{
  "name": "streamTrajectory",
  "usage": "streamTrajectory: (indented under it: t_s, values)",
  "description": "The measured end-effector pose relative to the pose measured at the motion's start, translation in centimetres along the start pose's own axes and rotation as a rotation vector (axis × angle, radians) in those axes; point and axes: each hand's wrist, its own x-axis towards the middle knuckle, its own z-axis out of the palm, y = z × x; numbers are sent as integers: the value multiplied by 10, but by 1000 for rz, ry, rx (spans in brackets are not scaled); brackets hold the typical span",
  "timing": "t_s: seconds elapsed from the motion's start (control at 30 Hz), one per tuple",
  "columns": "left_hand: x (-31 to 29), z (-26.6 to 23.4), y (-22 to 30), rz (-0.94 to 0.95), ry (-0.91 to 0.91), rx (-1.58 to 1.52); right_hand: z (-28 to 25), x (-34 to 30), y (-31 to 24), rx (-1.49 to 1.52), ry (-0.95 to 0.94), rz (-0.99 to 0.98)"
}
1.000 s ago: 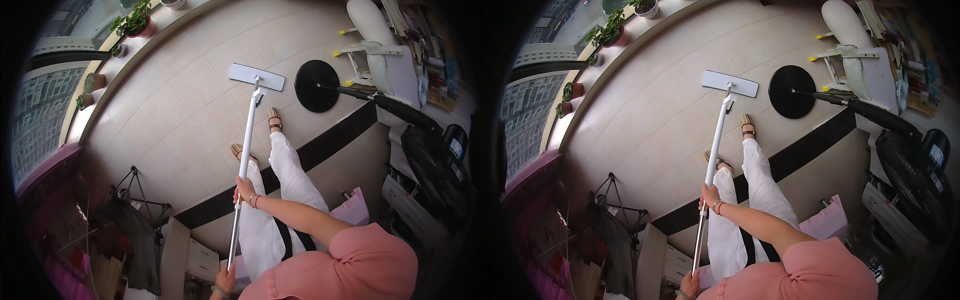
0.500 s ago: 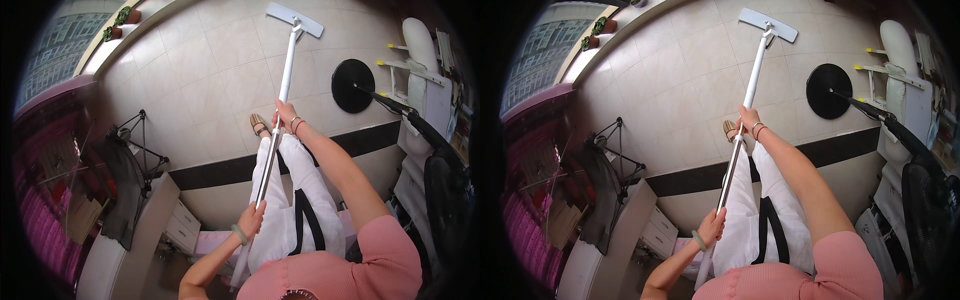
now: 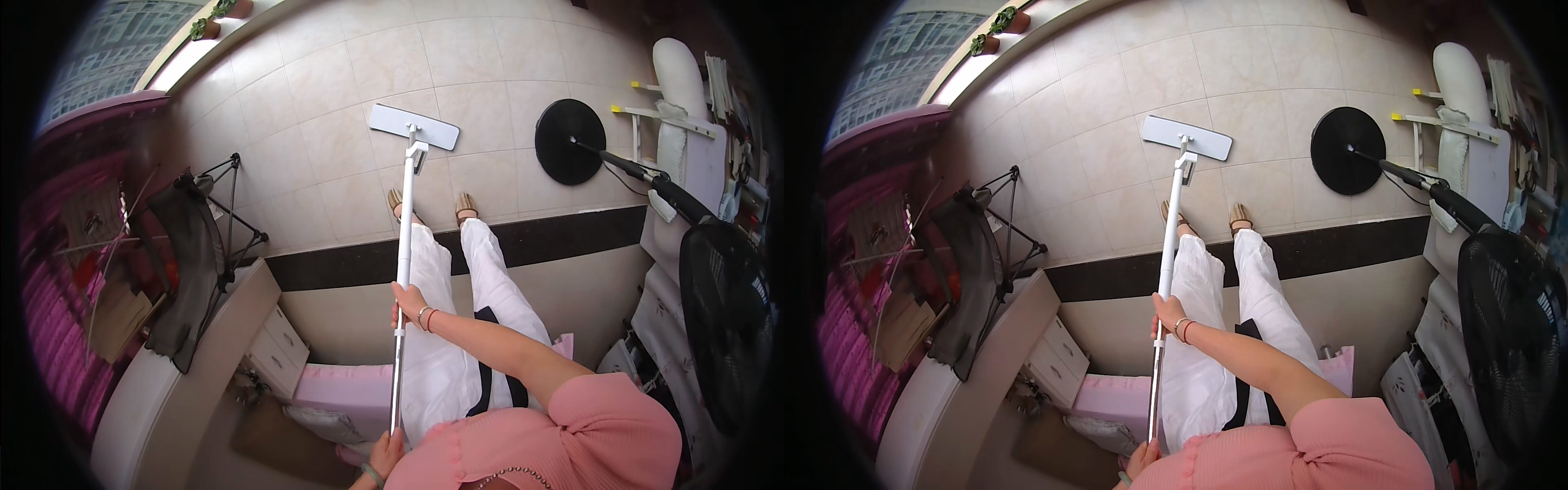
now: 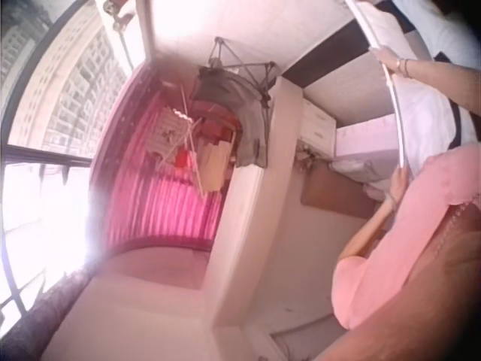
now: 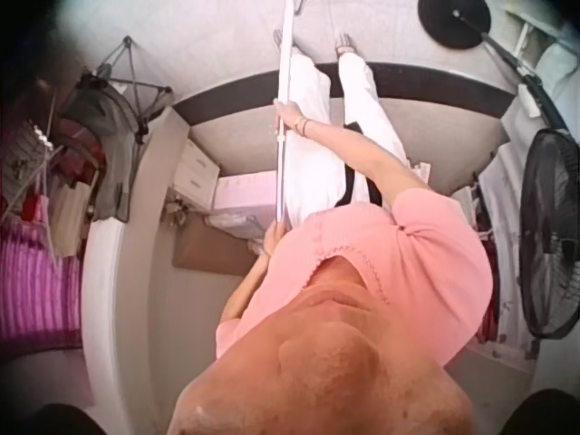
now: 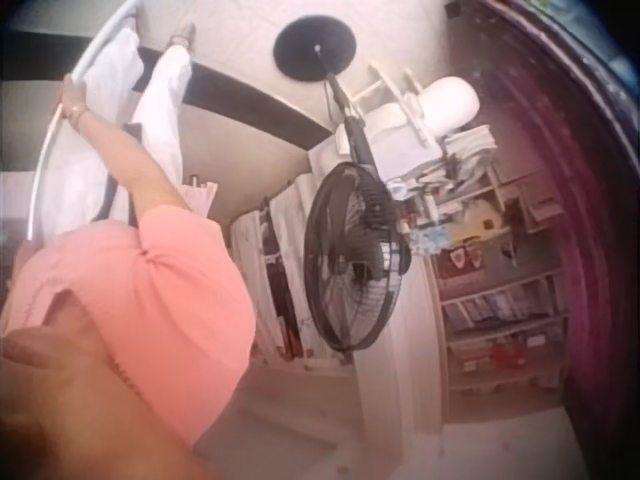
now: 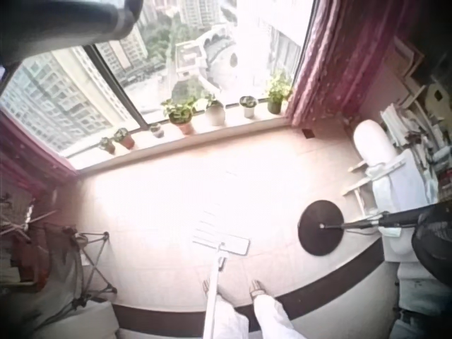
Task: The person prepares a mop by dipping it into a bucket and wringing it out. They then proceed to mop the tiled floor in a bedroom, moving around furniture such as a bed and a chair. The person briefly adjusts a hanging bag before continuing to mop the floor area near the window.
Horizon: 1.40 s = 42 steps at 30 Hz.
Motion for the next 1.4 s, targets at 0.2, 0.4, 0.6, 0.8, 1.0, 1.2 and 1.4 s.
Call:
streamTrajectory:
  t_s: [0.2,0.4,0.6,0.8,1.0,1.2,1.4]
  values:
    - [36,-2,30,-278,-213,-186,-25,13,-38,34,24,-190]
    - [186,38,125,16,-298,201,-109,78,-169,1,609,-498]
    - [207,20,116,158,-273,406,-117,93,-156,-111,699,-500]
    - [150,-131,-38,105,-73,649,-8,104,30,196,553,-356]
    - [54,-201,-82,-21,-82,664,78,71,148,224,366,-166]
    - [74,-158,-93,-100,-351,359,15,53,127,134,380,-237]
    - [75,-109,-78,-278,-527,209,-41,33,132,68,492,-215]
